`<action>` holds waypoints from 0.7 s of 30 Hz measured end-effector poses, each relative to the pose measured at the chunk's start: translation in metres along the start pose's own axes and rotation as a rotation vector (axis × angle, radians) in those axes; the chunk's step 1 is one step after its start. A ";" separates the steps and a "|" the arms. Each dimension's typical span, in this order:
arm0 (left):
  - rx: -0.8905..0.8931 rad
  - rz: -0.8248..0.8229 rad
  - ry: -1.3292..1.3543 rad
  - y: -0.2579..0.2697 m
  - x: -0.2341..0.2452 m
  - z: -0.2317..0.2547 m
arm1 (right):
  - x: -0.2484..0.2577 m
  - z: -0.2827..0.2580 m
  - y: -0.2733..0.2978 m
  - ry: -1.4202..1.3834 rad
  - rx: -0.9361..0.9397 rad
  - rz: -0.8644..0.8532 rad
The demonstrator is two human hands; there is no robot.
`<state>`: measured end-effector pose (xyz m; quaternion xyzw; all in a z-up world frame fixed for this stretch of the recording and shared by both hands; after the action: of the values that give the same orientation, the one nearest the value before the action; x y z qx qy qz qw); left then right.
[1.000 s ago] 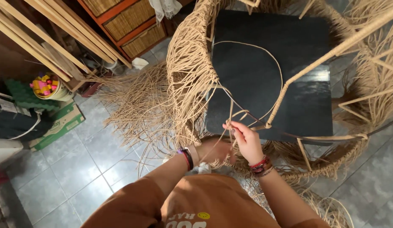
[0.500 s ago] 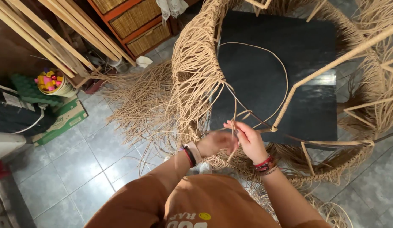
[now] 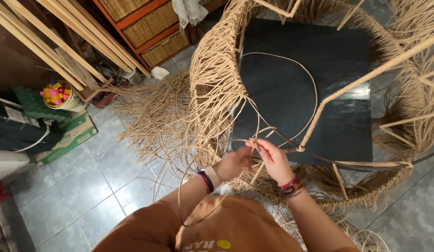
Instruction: Weaving natural fiber strands into a large circular frame to create furniture
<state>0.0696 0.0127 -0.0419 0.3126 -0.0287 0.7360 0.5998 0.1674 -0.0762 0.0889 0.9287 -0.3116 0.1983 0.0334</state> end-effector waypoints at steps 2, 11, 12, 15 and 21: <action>-0.169 -0.090 -0.225 0.010 0.000 0.015 | 0.003 -0.004 0.001 -0.022 0.002 -0.010; -0.380 -0.484 -0.599 0.062 -0.016 -0.036 | 0.001 -0.004 -0.002 0.004 -0.011 -0.020; -0.349 -0.518 -0.612 0.060 -0.019 -0.039 | 0.003 -0.008 -0.005 -0.028 -0.001 -0.021; -0.281 -0.571 -0.654 0.044 -0.009 -0.045 | 0.005 -0.014 -0.003 -0.025 -0.013 -0.034; -0.453 -0.192 -0.354 0.013 -0.010 -0.016 | 0.005 -0.019 -0.005 0.016 0.007 -0.036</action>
<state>0.0515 0.0071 -0.0553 0.2956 -0.2668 0.5850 0.7066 0.1676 -0.0716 0.1092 0.9327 -0.2938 0.2061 0.0362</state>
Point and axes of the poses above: each hand's wrist, its own y-axis away from the middle knuckle, its own x-axis out of the back of the hand, z = x × y, the point moved 4 cm from there along -y, towards the middle knuckle, and after that the axes turned 1 degree about z, right-handed, at the moved point
